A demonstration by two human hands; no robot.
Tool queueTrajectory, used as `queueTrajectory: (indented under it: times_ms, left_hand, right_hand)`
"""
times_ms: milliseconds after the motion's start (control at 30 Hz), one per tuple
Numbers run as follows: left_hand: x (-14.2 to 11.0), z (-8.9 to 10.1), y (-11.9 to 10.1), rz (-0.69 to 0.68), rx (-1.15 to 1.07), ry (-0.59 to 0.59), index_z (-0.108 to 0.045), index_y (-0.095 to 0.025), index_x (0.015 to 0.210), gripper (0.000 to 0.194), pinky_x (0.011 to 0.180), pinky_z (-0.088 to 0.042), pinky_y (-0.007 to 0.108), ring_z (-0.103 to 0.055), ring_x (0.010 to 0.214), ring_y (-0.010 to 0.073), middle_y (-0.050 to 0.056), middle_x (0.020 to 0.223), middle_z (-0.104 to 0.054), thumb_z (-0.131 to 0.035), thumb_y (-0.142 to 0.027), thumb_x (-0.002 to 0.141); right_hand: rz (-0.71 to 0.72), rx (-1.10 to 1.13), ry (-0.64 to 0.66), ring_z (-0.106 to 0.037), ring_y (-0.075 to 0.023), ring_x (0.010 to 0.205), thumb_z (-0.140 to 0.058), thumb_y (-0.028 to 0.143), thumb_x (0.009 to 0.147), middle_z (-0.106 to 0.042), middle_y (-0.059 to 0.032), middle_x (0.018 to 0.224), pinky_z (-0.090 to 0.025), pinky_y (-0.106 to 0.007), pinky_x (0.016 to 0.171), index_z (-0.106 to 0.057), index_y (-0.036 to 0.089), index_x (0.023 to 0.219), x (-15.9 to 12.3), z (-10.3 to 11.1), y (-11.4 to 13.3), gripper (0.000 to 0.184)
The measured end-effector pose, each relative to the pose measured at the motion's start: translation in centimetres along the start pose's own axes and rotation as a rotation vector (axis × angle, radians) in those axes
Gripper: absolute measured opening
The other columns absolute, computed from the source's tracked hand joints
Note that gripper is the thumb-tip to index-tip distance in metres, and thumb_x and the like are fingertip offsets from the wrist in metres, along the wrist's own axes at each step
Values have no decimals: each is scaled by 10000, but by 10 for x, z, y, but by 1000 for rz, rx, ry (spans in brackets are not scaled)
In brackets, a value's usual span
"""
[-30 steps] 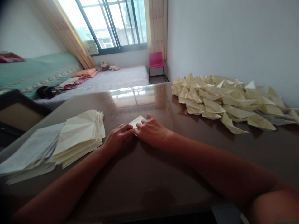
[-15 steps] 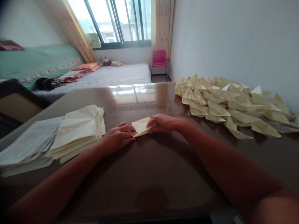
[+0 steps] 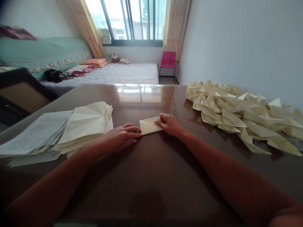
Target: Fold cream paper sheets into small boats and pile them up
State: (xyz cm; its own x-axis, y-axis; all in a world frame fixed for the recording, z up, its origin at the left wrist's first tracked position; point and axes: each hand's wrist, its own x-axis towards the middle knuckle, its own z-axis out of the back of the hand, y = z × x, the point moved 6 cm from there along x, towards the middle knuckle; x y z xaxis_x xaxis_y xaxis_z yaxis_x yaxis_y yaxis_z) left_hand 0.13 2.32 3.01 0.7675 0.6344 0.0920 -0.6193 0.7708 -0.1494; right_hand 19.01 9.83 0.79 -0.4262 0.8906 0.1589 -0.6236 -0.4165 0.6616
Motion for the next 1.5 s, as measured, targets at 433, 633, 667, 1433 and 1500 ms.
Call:
queueTrajectory:
  times_ms: [433, 633, 667, 1433, 1500]
  left_hand:
    - [-6, -1, -2, 38, 49, -47, -582, -300, 1207, 320, 939, -440, 331, -522, 1111, 199, 7, 1268, -577, -504, -298, 897]
    - [0, 7, -4, 127, 96, -149, -623, -228, 1135, 293, 963, -431, 334, -542, 1124, 200, 49, 1199, -628, -414, -314, 950]
    - [1, 5, -6, 128, 106, -178, -577, -211, 1210, 335, 1004, -401, 350, -497, 1200, 215, 64, 1283, -581, -415, -346, 951]
    - [2, -30, -17, 89, 81, -18, -279, -193, 1454, 653, 1101, -220, 370, -265, 1399, 234, 93, 1511, -315, -293, -581, 929]
    - [3, -28, -18, 76, 99, -24, -297, -201, 1446, 641, 1090, -237, 368, -288, 1389, 239, 89, 1499, -340, -307, -578, 928]
  right_hand:
    - [-57, -336, -45, -517, -135, 597, -508, 374, 823, -635, -23, 718, -322, -238, 561, -589, 189, 841, -1, -10, 7, 203]
    - [-82, -363, -36, -529, -139, 608, -514, 392, 819, -644, -24, 741, -332, -236, 565, -594, 199, 861, -1, -12, 5, 213]
    - [-81, -368, -39, -529, -139, 607, -513, 395, 820, -641, -22, 736, -333, -236, 567, -591, 200, 855, -1, -12, 5, 213]
    - [-83, -359, -44, -589, -153, 664, -520, 356, 849, -666, -17, 799, -376, -242, 608, -531, 194, 1136, -1, -13, 1, 330]
    - [-66, -373, -49, -596, -156, 700, -516, 344, 859, -664, -19, 840, -399, -247, 641, -494, 192, 1212, -1, -13, 3, 385]
